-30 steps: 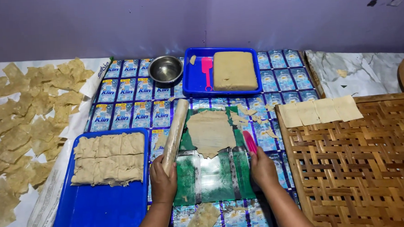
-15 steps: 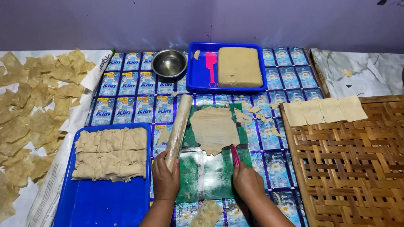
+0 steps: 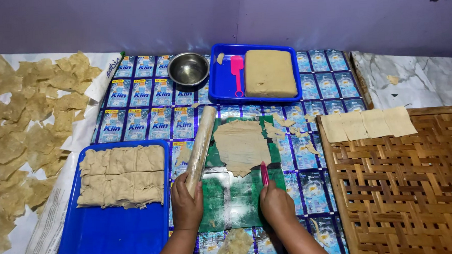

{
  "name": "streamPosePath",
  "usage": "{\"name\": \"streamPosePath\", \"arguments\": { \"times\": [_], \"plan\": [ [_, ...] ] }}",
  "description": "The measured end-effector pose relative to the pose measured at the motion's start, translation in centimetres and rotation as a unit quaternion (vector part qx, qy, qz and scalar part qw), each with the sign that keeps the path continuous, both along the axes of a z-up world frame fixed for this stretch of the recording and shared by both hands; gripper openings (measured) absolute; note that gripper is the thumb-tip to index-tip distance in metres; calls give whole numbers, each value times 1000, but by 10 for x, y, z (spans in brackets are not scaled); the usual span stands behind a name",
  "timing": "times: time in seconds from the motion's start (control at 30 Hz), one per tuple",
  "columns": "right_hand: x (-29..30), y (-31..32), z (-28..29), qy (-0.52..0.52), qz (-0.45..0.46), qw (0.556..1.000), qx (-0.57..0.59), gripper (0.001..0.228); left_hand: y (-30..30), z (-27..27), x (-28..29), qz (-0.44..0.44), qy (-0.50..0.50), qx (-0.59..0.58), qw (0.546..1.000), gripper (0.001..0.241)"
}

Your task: The recorder is rolling out dough and cutting it into rectangular cracker sheets before placing them on a tray.

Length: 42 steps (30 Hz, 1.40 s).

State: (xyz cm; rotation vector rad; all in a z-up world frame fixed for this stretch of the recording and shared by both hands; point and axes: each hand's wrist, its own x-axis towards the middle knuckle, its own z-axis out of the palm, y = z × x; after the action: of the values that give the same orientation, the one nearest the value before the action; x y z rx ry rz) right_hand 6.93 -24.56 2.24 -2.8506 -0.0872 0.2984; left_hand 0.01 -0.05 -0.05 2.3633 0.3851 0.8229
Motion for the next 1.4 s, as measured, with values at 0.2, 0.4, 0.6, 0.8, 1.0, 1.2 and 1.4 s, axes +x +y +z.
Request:
{"name": "streamPosePath", "arguments": {
  "times": [0.2,0.4,0.6,0.8,1.0,1.2,1.4],
  "plan": [
    [9,7,3,10,-23,1000,2,30,0,6,0,-4,7,-6,1000,48],
    [29,16,9,46,-36,998,0,33,0,3,0,0,11,-12,1000,49],
    [48,26,12,18,-39,999,20,34,-1,3,0,7,22,-8,1000,47],
    [80,37,7,18,-55,998,36,33,-1,6,1,4,19,-16,1000,49],
    [108,37,42,68,-35,997,12,37,-1,3,1,9,22,-11,1000,48],
    [102,-27,64,67,-9,997,-43,32,-1,6,1,3,7,-18,1000,49],
    [114,-83,46,-102,127,972,-171,18,-1,8,0,-2,2,-11,1000,49]
  ]
}}
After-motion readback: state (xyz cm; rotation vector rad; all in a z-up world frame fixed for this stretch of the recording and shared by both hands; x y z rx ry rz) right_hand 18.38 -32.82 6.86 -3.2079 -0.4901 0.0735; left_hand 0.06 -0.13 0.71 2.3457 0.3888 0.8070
